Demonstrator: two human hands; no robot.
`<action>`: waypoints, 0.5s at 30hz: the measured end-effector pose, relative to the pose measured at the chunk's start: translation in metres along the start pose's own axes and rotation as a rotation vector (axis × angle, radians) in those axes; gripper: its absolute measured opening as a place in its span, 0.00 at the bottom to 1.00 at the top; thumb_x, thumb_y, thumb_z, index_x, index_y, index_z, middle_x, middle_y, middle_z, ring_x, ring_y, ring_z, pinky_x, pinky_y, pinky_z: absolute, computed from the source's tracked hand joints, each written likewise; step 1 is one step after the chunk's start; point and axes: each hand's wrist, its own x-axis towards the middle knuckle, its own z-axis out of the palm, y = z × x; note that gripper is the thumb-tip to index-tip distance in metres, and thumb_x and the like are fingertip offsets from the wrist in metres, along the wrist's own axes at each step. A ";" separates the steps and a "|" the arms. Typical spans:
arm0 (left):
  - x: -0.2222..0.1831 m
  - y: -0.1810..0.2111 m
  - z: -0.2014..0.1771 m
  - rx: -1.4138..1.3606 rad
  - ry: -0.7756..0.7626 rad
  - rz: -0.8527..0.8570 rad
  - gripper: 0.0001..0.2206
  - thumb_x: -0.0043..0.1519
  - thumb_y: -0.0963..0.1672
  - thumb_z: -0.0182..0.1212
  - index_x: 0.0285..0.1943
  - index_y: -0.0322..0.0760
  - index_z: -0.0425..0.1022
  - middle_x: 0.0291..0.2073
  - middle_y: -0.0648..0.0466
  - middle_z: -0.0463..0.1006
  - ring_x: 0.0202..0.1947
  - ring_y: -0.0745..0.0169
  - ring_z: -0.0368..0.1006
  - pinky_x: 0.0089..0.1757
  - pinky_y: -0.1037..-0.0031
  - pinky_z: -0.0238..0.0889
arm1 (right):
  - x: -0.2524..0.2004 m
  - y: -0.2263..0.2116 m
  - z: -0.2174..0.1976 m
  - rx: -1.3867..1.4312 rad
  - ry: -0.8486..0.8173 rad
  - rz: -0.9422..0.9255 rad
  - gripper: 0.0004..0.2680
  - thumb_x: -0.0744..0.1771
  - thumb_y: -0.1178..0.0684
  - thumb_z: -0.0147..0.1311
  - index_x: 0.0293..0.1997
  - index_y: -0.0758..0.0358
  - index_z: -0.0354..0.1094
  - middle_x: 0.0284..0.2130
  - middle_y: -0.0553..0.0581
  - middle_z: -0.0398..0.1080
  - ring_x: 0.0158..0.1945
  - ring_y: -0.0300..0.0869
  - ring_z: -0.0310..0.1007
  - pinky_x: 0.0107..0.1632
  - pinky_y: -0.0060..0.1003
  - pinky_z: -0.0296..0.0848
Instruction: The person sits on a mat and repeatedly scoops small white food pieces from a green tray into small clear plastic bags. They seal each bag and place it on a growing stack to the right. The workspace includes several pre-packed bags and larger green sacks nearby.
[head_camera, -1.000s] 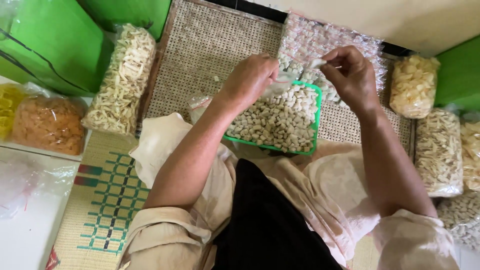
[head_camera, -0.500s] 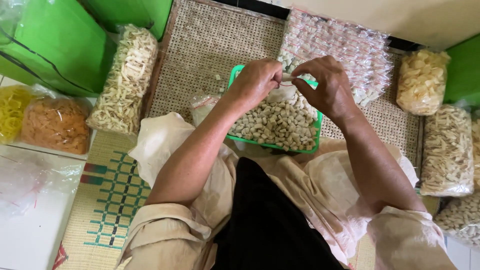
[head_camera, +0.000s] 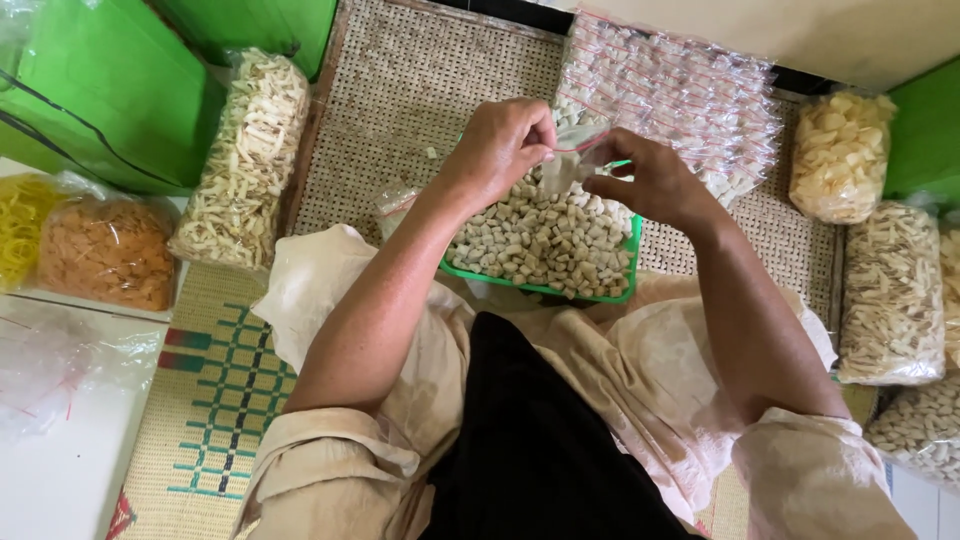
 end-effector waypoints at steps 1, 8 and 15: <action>0.000 0.000 0.001 -0.001 -0.001 0.002 0.09 0.53 0.36 0.74 0.32 0.39 0.77 0.23 0.53 0.77 0.27 0.58 0.77 0.33 0.70 0.71 | 0.002 0.006 0.002 -0.001 0.002 0.001 0.12 0.65 0.61 0.64 0.51 0.72 0.68 0.43 0.70 0.75 0.54 0.58 0.75 0.57 0.53 0.74; -0.004 0.010 -0.001 -0.033 -0.016 0.034 0.09 0.58 0.35 0.71 0.35 0.37 0.74 0.31 0.51 0.80 0.30 0.66 0.77 0.31 0.80 0.76 | 0.010 0.007 0.009 0.042 -0.013 0.073 0.07 0.70 0.55 0.60 0.52 0.59 0.69 0.29 0.48 0.67 0.31 0.35 0.65 0.34 0.31 0.64; -0.004 0.010 -0.001 -0.044 -0.024 0.067 0.09 0.58 0.34 0.71 0.35 0.37 0.74 0.31 0.51 0.81 0.30 0.65 0.78 0.32 0.79 0.75 | 0.011 0.016 0.016 -0.004 -0.034 -0.060 0.13 0.69 0.55 0.60 0.60 0.59 0.65 0.30 0.52 0.70 0.30 0.36 0.70 0.33 0.32 0.70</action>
